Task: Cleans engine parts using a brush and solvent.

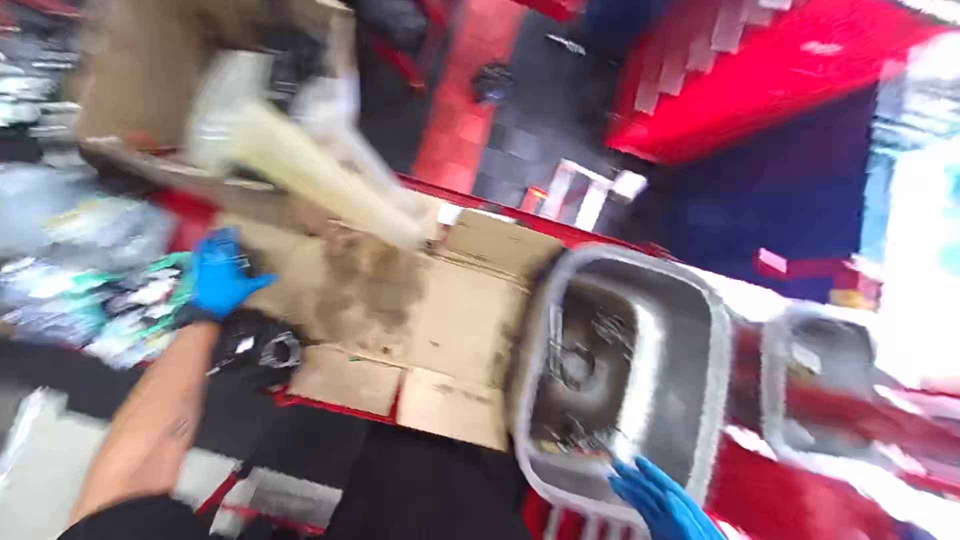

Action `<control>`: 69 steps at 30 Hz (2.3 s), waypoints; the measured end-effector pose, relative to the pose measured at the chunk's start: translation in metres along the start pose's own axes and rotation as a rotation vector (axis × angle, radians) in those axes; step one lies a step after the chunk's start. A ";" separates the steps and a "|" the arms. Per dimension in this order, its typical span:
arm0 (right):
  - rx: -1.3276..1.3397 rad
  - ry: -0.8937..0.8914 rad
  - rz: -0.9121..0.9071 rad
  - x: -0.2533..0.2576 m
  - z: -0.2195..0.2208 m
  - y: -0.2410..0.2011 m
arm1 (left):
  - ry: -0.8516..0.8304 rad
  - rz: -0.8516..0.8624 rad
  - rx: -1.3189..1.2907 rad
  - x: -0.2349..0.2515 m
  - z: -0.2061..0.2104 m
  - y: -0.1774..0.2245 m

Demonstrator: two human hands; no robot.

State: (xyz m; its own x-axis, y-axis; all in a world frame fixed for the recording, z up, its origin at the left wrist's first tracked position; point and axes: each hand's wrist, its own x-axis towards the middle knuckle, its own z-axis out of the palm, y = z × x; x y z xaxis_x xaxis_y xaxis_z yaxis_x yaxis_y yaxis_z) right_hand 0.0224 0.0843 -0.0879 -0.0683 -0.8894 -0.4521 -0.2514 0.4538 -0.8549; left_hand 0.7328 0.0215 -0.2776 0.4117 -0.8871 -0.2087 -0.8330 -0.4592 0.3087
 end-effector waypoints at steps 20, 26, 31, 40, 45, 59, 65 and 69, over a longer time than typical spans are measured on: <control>-1.078 -0.544 -0.256 0.116 -0.100 0.167 | -0.546 0.684 -0.439 -0.193 0.172 0.522; -1.317 -0.814 -0.365 0.127 -0.056 0.204 | -0.767 0.603 -0.159 -0.236 0.237 0.568; -1.091 -0.710 -0.455 0.116 -0.081 0.190 | -0.818 0.558 -0.052 -0.254 0.288 0.574; -0.527 -0.118 -0.346 0.098 -0.230 0.156 | -0.731 0.765 0.030 -0.272 0.338 0.589; -0.235 0.068 -0.283 0.120 -0.252 0.135 | -0.701 0.816 0.156 -0.277 0.341 0.599; -0.863 -0.019 0.115 0.254 -0.150 0.157 | -0.760 0.867 0.190 -0.276 0.341 0.599; -1.051 -0.165 0.310 0.216 -0.151 0.167 | -0.996 0.183 -0.779 -0.255 0.334 0.590; -1.095 -0.136 0.285 0.217 -0.153 0.155 | -1.029 -0.114 -1.271 -0.250 0.312 0.592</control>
State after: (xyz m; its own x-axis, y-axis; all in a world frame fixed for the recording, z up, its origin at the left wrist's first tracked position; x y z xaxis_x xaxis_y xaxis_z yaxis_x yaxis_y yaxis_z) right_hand -0.1792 -0.0471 -0.2793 -0.1699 -0.7179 -0.6751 -0.9557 0.2872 -0.0649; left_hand 0.0210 -0.0143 -0.3325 -0.3920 -0.6839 -0.6153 0.2178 -0.7188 0.6602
